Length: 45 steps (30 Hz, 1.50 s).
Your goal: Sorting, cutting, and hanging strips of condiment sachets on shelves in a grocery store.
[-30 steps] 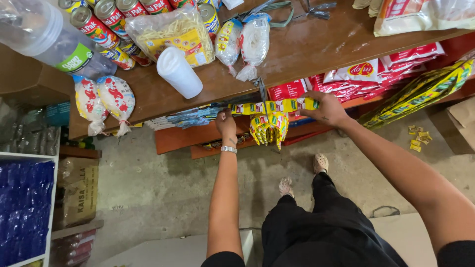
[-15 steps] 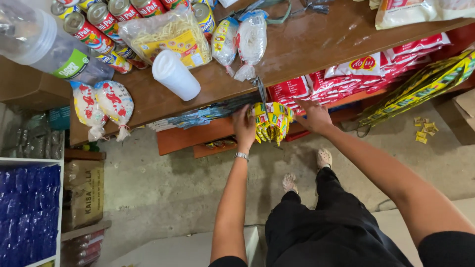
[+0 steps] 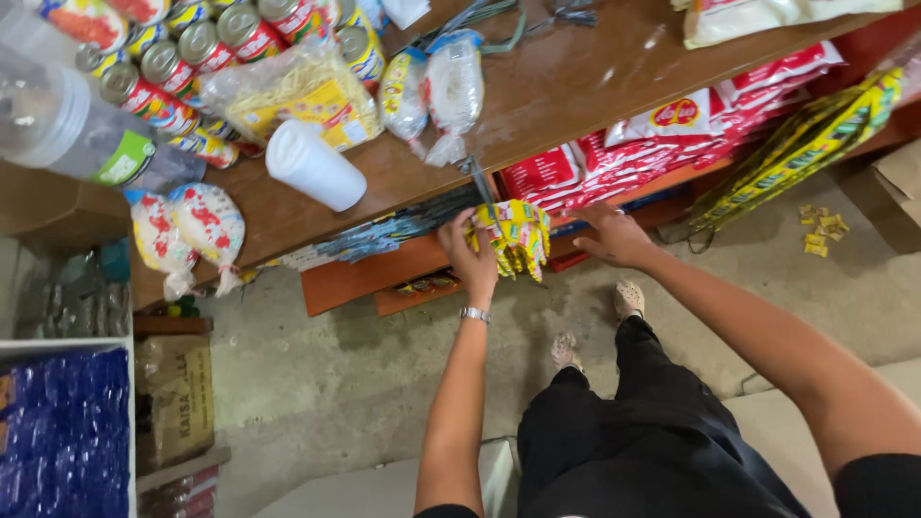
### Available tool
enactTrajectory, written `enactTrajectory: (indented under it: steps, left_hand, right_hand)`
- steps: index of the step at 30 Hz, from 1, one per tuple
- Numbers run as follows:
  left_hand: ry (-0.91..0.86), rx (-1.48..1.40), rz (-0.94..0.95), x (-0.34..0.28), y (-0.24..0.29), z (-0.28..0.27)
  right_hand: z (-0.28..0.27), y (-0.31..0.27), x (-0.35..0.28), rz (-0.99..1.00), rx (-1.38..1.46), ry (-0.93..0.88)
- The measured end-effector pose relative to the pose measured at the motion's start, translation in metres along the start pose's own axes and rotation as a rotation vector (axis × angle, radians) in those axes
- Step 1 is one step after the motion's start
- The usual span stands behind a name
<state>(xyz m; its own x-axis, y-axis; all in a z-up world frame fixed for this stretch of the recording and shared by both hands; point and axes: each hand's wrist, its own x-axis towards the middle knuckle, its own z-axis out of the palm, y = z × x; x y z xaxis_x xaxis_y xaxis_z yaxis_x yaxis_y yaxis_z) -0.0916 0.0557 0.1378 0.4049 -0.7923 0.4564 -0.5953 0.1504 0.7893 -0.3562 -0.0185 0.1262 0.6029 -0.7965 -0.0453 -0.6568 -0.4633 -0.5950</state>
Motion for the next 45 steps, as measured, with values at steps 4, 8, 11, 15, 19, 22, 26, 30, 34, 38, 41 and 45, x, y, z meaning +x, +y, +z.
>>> enactTrajectory:
  steps: [4,8,11,15,19,22,26,30,34,38,41,45]
  left_hand:
    - [0.107,-0.107,-0.087,-0.018,0.046,0.019]
    - [0.020,-0.237,0.066,-0.026,0.110,0.059]
    - [-0.136,-0.333,0.127,-0.028,0.159,0.100]
    - [-0.360,-0.439,0.195,-0.041,0.230,0.167]
    - [-0.592,-0.636,0.341,-0.069,0.321,0.225]
    - [-0.729,-0.775,0.423,-0.102,0.387,0.257]
    - [-0.921,-0.902,0.461,-0.153,0.450,0.288]
    - [-1.097,-0.976,0.456,-0.207,0.493,0.319]
    - [-1.260,-1.036,0.490,-0.251,0.528,0.337]
    - [-1.401,-1.042,0.535,-0.289,0.553,0.348]
    - [-1.487,-1.028,0.554,-0.314,0.567,0.354]
    - [-1.554,-1.026,0.583,-0.341,0.583,0.356]
  right_hand:
    - [-0.036,0.027,-0.038,0.051,0.104,0.094]
    - [-0.077,0.060,-0.084,0.150,0.192,0.238]
    - [-0.113,0.084,-0.129,0.207,0.236,0.369]
    - [-0.172,0.100,-0.207,0.383,0.242,0.540]
    - [-0.230,0.106,-0.306,0.486,0.234,0.775]
    - [-0.262,0.110,-0.388,0.581,0.254,0.909]
    - [-0.274,0.118,-0.500,0.731,0.284,1.107]
    - [-0.266,0.132,-0.601,0.759,0.260,1.266]
    - [-0.251,0.144,-0.681,0.715,0.269,1.503]
    - [-0.230,0.160,-0.749,0.728,0.207,1.695]
    - [-0.203,0.179,-0.800,0.806,0.112,1.784]
    - [-0.202,0.176,-0.818,1.137,0.033,1.792]
